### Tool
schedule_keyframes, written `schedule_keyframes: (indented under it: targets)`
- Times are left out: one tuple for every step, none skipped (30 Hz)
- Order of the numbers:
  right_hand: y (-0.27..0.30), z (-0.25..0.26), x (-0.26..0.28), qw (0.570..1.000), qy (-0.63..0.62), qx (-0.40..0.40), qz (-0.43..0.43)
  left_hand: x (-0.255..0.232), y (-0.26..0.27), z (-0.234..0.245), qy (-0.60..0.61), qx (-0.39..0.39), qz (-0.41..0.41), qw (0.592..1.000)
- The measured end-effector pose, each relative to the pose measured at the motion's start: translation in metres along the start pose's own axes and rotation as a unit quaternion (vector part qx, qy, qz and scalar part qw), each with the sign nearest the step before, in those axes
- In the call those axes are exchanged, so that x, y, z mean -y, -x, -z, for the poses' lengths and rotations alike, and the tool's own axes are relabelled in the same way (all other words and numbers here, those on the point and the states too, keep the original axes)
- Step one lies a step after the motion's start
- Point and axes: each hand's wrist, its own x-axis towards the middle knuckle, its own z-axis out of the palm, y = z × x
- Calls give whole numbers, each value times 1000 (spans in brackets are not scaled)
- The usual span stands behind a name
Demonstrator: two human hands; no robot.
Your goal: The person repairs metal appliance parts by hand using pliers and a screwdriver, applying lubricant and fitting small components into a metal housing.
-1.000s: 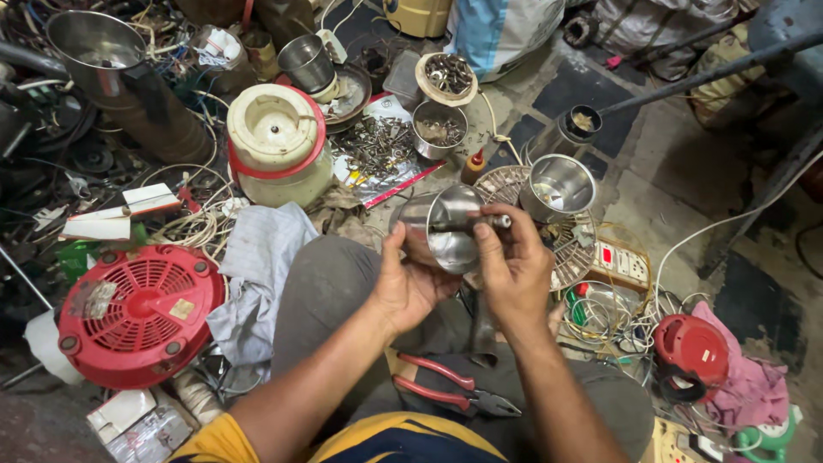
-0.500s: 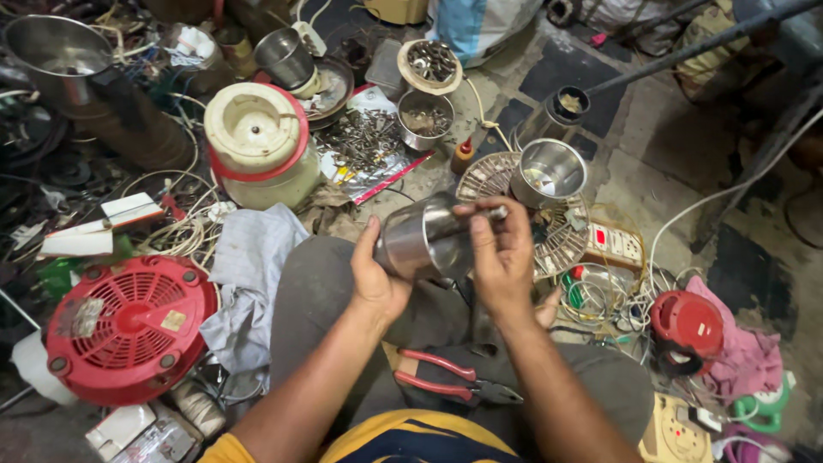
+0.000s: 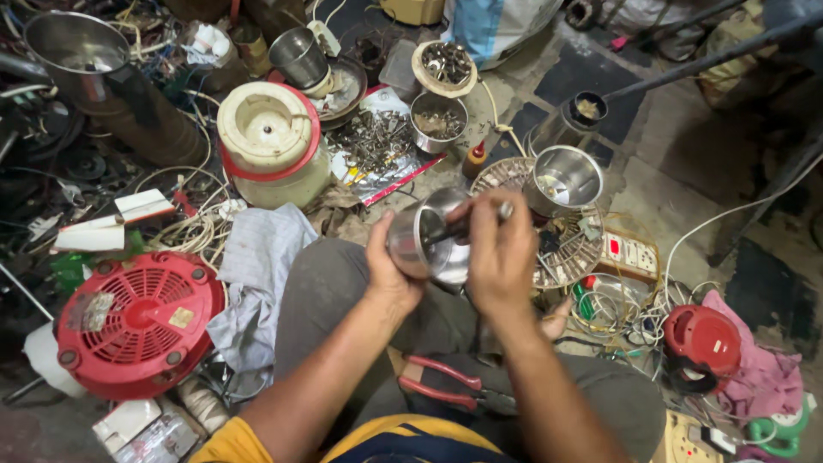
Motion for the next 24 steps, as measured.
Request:
schedule_keyframes:
  targets:
    - [-10, -1, 2, 997, -24, -11, -71, 1, -1, 5, -11, -1, -11, 1000]
    - [-15, 1, 6, 989, -44, -28, -140, 5, -3, 6, -24, 4, -16, 1000]
    - [-12, 2, 11, 992, -29, -28, -116, 8, -6, 7, -36, 9, -22, 999]
    - [-12, -1, 14, 996, -16, -21, -90, 9, -9, 9, -27, -7, -14, 1000]
    - [-10, -2, 17, 998, -2, -15, -64, 8, -12, 10, -17, -23, -5, 1000]
    - [-5, -2, 18, 1000, -26, -2, 17, 7, -14, 14, -7, -41, 0, 999]
    - [2, 0, 20, 994, -51, 14, 97, 2, -17, 19, -4, -52, -3, 999]
    - [10, 4, 22, 981, -77, 31, 175, -7, -20, 25, -3, -64, -6, 998]
    - [11, 11, 20, 983, -69, 13, 171, -12, -21, 31, -1, -76, -9, 997]
    - [9, 22, 18, 984, -59, -9, 167, -15, -21, 36, 9, -52, 4, 999]
    - [4, 32, 15, 987, -73, -37, 138, -17, -20, 41, 20, -28, 16, 999]
    - [-2, 42, 11, 988, -89, -63, 107, -16, -17, 47, 33, -7, 27, 999]
    - [-7, 52, 8, 986, -130, -94, 50, -15, -15, 51, 31, 11, 29, 999]
    - [-8, 60, 4, 981, -157, -109, 39, -15, -14, 54, 33, 28, 26, 999]
    - [-9, 65, 0, 975, -184, -124, 27, -15, -14, 57, 34, 46, 24, 998]
    - [-7, 69, -5, 968, -210, -140, 13, -14, -13, 59, 37, 44, 25, 998]
    - [-3, 72, -10, 964, -221, -144, -1, -12, -12, 60, 40, 43, 26, 998]
    - [3, 74, -15, 961, -233, -150, -16, -12, -12, 60, 41, 41, 28, 998]
    - [8, 75, -20, 957, -245, -155, -30, -13, -11, 60, 31, 31, 30, 999]
    - [12, 76, -25, 948, -268, -161, -55, -14, -12, 58, 22, 23, 31, 999]
    - [15, 77, -30, 939, -290, -166, -80, -15, -11, 56, 13, 14, 33, 999]
    - [17, 76, -35, 929, -313, -170, -104, -17, -11, 54, 3, 13, 31, 999]
    - [18, 76, -39, 919, -332, -170, -128, -18, -10, 53, -8, 13, 29, 999]
    - [20, 75, -42, 909, -349, -172, -152, -19, -8, 52, -18, 12, 29, 999]
